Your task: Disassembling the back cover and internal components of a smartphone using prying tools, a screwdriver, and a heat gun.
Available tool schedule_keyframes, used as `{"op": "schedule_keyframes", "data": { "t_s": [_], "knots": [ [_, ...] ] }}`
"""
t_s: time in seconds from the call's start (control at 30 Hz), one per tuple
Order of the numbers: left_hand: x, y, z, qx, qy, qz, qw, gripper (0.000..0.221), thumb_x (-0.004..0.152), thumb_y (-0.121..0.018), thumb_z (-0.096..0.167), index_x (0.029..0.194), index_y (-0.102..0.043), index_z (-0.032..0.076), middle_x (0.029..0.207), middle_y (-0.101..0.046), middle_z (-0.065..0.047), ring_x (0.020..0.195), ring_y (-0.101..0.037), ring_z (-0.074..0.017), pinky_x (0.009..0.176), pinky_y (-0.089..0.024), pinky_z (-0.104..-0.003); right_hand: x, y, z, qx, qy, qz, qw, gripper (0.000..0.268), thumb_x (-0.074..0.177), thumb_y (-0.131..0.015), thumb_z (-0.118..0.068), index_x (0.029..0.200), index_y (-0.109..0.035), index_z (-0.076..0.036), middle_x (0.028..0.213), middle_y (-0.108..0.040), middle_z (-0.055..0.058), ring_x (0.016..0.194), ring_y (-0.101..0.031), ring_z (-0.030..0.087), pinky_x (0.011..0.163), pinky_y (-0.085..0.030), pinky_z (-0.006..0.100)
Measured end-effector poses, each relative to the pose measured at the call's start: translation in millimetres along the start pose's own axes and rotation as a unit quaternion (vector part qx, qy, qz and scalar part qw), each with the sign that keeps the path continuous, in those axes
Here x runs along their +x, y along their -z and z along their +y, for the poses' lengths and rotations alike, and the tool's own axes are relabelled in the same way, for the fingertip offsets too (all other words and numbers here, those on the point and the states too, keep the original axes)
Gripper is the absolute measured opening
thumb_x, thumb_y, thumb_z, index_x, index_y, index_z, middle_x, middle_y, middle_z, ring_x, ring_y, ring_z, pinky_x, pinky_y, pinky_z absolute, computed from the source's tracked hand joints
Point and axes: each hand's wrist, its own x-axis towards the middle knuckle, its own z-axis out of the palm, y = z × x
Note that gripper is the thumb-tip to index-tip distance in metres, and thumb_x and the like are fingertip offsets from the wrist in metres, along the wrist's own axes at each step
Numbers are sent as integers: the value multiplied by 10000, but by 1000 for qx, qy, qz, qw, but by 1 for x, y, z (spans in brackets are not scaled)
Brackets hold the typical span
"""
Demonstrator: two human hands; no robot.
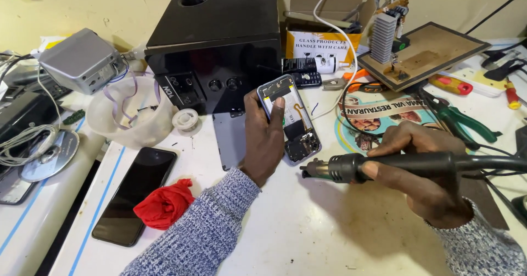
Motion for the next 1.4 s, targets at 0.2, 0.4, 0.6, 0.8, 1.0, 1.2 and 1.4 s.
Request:
{"op": "schedule_keyframes", "data": {
  "t_s": [0.2,0.4,0.6,0.8,1.0,1.2,1.4],
  "knots": [
    [0,2,6,-12,39,-8,999,458,970,-523,465,1233,-439,100,1134,-666,-82,978,-664,-196,826,-596,-371,16,3,27,400,-117,-34,908,313,983,-591,-239,1153,-664,14,1241,-723,265,1030,-739,377,824,-613,538],
    [3,19,7,28,13,16,999,404,977,-547,426,1206,-490,97,1087,-669,-63,945,-640,-180,815,-543,-338,24,3,29,629,-201,-196,725,576,1023,-686,-410,1409,-567,1,974,-757,267,903,-742,460,922,-443,836],
    [9,38,23,76,-24,104,991,340,1009,-521,404,1156,-503,98,1036,-596,-48,935,-580,-181,845,-513,-351,19,-1,49,583,-221,-184,760,611,1061,-565,-463,1400,-578,45,942,-761,219,924,-735,400,952,-542,588],
    [5,27,5,51,0,85,995,381,1005,-507,421,1198,-478,94,1071,-604,-62,971,-588,-205,860,-513,-368,17,16,39,360,-134,29,923,460,928,-673,-165,1373,-571,-110,1178,-610,168,948,-614,208,704,-563,359],
    [-3,20,-2,43,47,37,997,431,976,-511,463,1195,-492,92,999,-671,-47,839,-616,-174,742,-526,-359,-6,9,22,118,-83,122,982,362,883,-582,-216,1127,-615,49,679,-545,167,475,-463,171,403,-246,243],
    [-3,19,-4,46,69,19,996,403,976,-519,426,1203,-482,96,1075,-662,-65,974,-642,-211,849,-548,-385,-28,3,20,-31,5,99,995,193,828,-676,-57,948,-663,94,922,-711,220,798,-669,261,736,-491,315],
    [-3,17,28,-81,241,-56,965,414,921,-624,97,1238,-359,94,1191,-695,-193,985,-747,-309,774,-686,-447,-26,-5,8,92,-15,46,995,233,748,-682,-200,817,-696,22,590,-647,136,511,-539,190,544,-386,296]
  ]
}}
